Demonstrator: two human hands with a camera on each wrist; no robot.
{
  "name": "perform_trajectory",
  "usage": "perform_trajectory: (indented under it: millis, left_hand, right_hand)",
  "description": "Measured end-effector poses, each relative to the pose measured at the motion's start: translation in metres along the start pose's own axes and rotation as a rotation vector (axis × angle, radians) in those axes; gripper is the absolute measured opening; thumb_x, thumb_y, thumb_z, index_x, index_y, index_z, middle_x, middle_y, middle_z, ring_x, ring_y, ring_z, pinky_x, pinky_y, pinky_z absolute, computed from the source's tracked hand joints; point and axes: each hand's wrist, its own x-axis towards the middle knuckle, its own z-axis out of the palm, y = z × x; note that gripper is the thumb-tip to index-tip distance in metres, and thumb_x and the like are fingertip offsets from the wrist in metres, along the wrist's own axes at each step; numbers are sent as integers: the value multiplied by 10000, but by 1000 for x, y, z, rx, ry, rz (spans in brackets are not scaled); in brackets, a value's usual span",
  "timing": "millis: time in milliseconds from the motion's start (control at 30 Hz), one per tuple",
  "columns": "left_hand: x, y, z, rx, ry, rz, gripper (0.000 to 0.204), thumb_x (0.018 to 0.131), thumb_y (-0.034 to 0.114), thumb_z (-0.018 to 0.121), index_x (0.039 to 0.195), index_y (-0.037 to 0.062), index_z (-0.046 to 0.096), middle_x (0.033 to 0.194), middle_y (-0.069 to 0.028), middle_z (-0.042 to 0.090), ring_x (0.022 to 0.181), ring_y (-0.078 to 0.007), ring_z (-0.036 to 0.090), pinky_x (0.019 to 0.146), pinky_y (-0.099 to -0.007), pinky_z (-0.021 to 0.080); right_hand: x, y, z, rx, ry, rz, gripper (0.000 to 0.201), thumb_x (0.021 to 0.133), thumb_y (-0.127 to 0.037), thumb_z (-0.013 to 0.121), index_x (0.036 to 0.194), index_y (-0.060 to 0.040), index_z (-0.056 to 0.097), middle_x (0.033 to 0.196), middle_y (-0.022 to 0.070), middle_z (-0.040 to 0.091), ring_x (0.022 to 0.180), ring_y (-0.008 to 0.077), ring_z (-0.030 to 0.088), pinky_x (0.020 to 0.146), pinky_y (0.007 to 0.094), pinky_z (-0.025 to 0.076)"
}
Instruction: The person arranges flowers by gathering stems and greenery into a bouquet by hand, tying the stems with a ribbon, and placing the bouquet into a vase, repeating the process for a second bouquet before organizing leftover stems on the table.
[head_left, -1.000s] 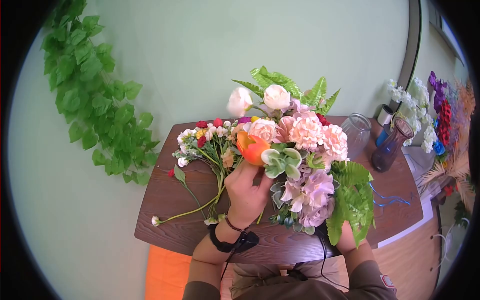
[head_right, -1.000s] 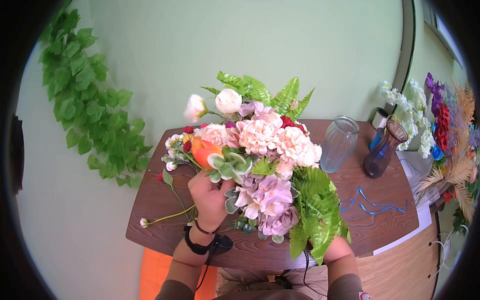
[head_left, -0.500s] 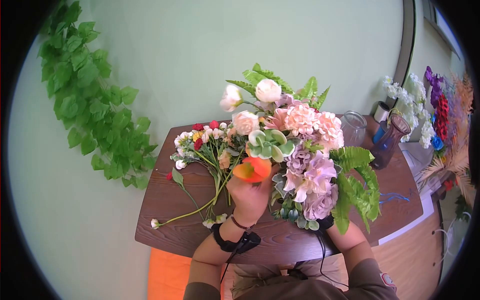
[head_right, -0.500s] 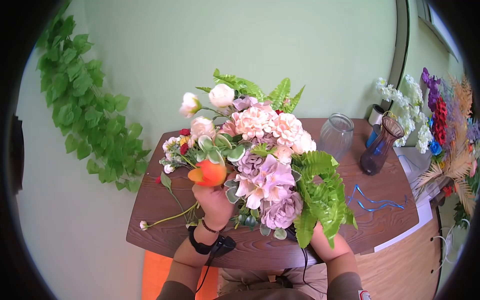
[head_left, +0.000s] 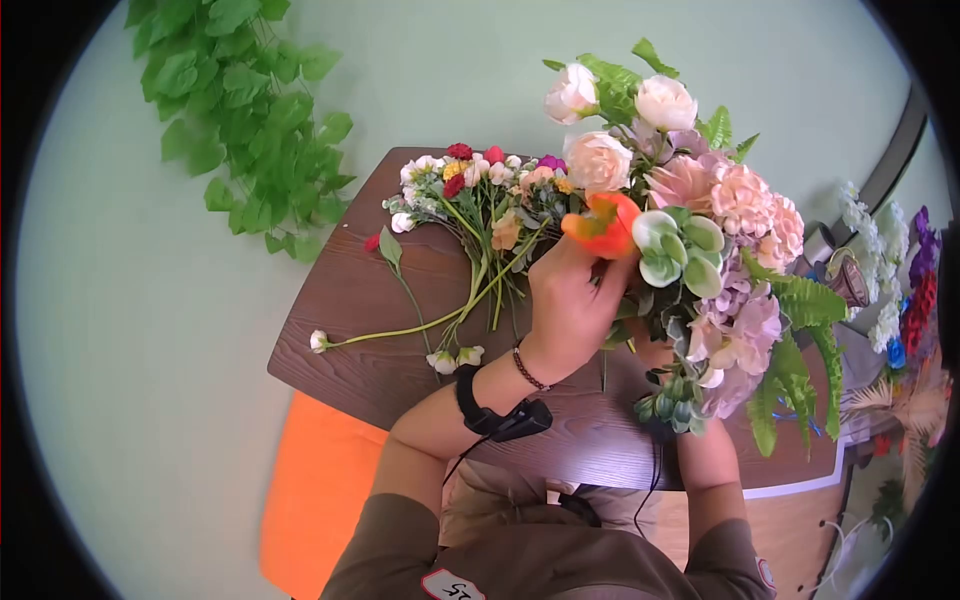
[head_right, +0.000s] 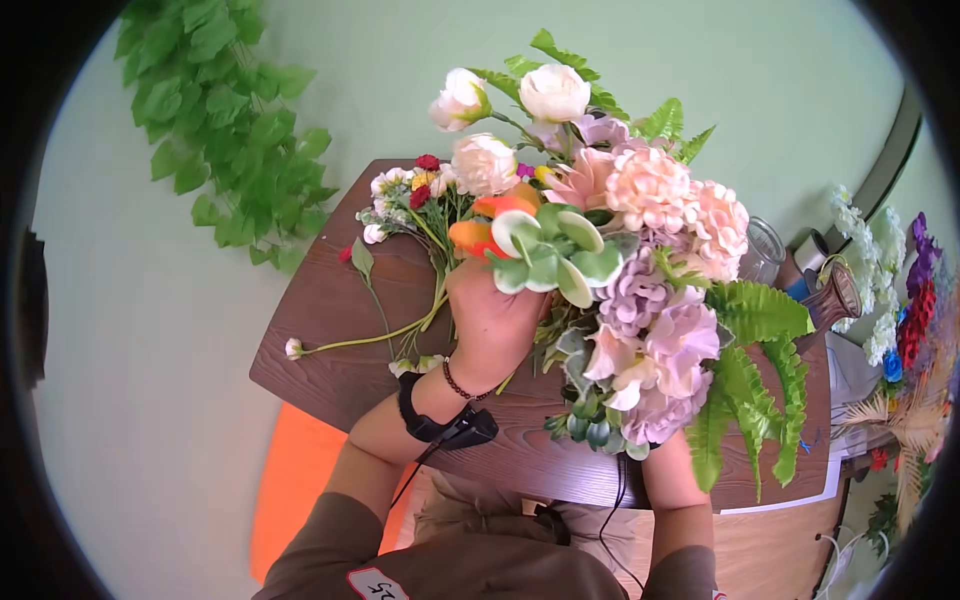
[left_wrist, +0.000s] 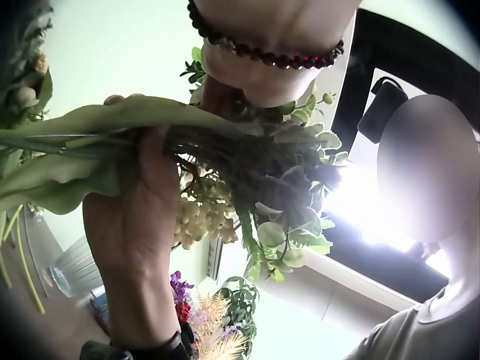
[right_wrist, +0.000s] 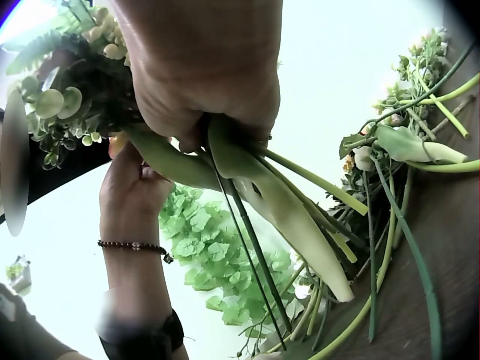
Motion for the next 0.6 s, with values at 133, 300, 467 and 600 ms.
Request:
perform_trajectory:
  millis: [133, 300, 467, 600]
  left_hand:
    - [6, -2, 2, -33, -4, -43, 151, 794, 19, 626, 940, 8, 588, 768, -135, 605, 620, -276, 617, 561, -336, 468]
    - [10, -9, 8, -129, -6, -31, 125, 831, -59, 570, 956, -53, 585, 788, -98, 679, 710, -108, 644, 617, -234, 488]
    - [13, -8, 7, -271, -55, -31, 136, 847, -40, 576, 983, -44, 567, 866, -90, 651, 765, -113, 649, 661, -227, 510]
    - [18, -8, 1, -275, -131, -100, 137, 879, -19, 541, 1008, -65, 539, 876, -108, 641, 764, -167, 669, 651, -240, 532]
  right_hand:
    - [4, -7, 6, -132, 0, -48, 134, 877, -163, 600, 951, -51, 602, 894, 50, 605, 786, 152, 556, 696, 281, 437]
    - [-3, 6, -3, -286, -2, -108, 138, 876, -169, 604, 947, -51, 603, 895, 52, 605, 784, 151, 556, 693, 280, 436]
    - [-6, 4, -12, 105, -58, 235, 153, 881, -179, 606, 919, -31, 601, 879, 53, 609, 769, 130, 543, 685, 264, 430]
    - [16, 21, -43, 497, -97, 685, 207, 843, -199, 659, 953, -24, 647, 871, 42, 660, 770, 133, 571, 726, 282, 459]
